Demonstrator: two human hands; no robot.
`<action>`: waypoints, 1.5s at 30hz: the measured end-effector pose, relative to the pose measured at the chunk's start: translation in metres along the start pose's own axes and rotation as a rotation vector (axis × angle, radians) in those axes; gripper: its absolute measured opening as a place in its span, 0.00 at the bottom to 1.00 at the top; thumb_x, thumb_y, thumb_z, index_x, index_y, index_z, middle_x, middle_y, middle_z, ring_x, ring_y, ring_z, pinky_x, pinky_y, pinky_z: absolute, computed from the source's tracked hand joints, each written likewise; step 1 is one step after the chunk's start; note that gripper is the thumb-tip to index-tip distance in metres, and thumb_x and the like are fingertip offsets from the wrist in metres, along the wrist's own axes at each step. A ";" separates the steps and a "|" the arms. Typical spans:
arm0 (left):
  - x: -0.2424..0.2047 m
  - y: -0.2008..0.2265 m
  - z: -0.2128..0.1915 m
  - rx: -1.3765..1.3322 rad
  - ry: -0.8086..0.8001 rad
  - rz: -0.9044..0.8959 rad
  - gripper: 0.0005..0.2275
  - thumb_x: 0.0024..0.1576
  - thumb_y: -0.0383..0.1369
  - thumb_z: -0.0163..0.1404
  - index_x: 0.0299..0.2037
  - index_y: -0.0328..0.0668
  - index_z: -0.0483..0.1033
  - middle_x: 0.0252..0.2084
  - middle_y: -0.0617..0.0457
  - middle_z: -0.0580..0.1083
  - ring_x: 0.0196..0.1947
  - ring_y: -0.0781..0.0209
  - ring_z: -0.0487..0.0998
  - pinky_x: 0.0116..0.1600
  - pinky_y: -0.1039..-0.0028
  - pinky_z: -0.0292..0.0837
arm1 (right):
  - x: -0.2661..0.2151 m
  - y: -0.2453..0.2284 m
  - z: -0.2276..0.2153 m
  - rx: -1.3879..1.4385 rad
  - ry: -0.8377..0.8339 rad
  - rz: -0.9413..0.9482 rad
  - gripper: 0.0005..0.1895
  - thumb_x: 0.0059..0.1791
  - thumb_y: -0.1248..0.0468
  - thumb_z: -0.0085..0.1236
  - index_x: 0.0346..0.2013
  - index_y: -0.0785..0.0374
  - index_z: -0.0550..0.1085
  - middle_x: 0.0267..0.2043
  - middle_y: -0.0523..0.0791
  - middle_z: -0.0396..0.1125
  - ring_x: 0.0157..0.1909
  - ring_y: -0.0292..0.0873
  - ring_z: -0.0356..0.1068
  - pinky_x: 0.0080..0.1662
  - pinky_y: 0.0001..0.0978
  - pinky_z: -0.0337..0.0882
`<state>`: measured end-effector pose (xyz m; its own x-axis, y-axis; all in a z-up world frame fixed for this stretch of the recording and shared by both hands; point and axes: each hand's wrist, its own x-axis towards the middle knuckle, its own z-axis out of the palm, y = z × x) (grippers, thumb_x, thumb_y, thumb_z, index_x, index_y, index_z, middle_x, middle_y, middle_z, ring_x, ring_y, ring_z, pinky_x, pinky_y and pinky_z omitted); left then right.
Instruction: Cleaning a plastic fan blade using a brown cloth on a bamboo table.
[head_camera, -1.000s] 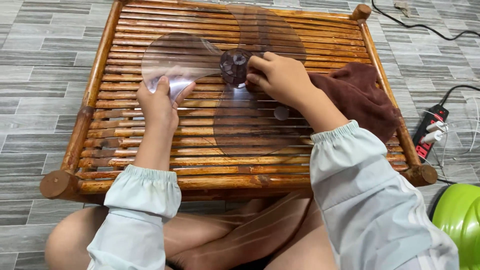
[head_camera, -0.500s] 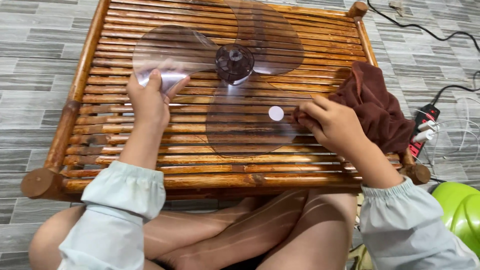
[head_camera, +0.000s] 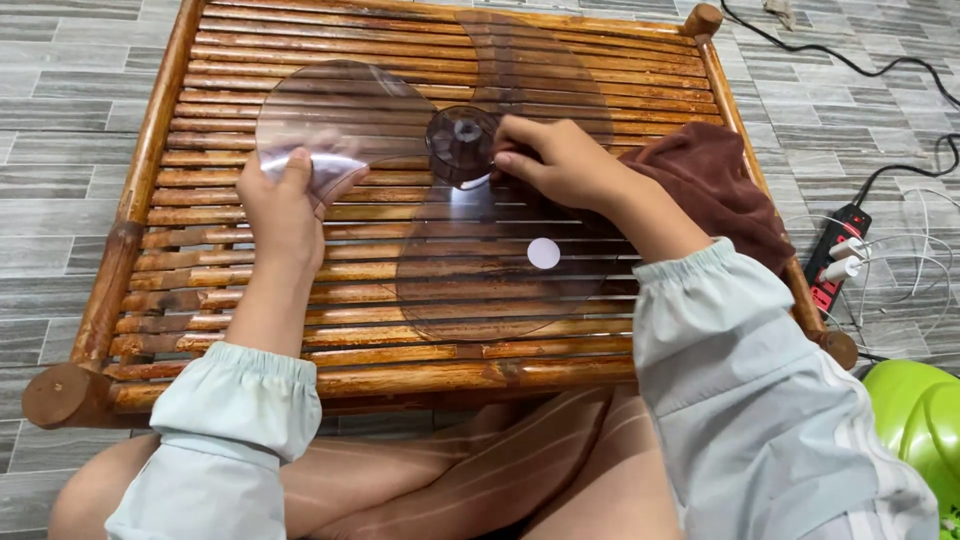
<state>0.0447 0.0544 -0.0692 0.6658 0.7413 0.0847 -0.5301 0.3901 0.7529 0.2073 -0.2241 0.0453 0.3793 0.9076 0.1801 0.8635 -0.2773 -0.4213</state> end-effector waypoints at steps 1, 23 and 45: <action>0.002 0.000 -0.002 0.001 -0.001 -0.004 0.10 0.66 0.23 0.44 0.55 0.49 0.64 0.48 0.45 0.74 0.47 0.29 0.84 0.47 0.38 0.88 | -0.006 0.000 -0.004 0.002 0.000 0.004 0.10 0.56 0.55 0.51 0.48 0.54 0.69 0.43 0.54 0.75 0.49 0.69 0.72 0.48 0.61 0.69; -0.006 0.001 -0.001 0.022 0.134 0.024 0.10 0.64 0.25 0.47 0.54 0.46 0.67 0.46 0.40 0.78 0.45 0.29 0.86 0.46 0.40 0.91 | -0.126 -0.007 0.021 0.574 0.673 0.479 0.06 0.59 0.58 0.52 0.47 0.55 0.73 0.39 0.38 0.63 0.43 0.34 0.61 0.51 0.25 0.64; -0.001 -0.009 -0.007 -0.025 0.198 0.004 0.07 0.63 0.24 0.46 0.49 0.42 0.68 0.45 0.40 0.77 0.45 0.33 0.86 0.44 0.37 0.92 | -0.110 -0.030 0.032 0.525 0.938 0.439 0.02 0.57 0.65 0.54 0.44 0.58 0.71 0.39 0.40 0.66 0.44 0.36 0.64 0.53 0.31 0.66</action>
<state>0.0448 0.0540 -0.0804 0.5485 0.8350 -0.0439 -0.5471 0.3981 0.7363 0.1293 -0.3060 0.0100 0.8993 0.1148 0.4221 0.4355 -0.1458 -0.8883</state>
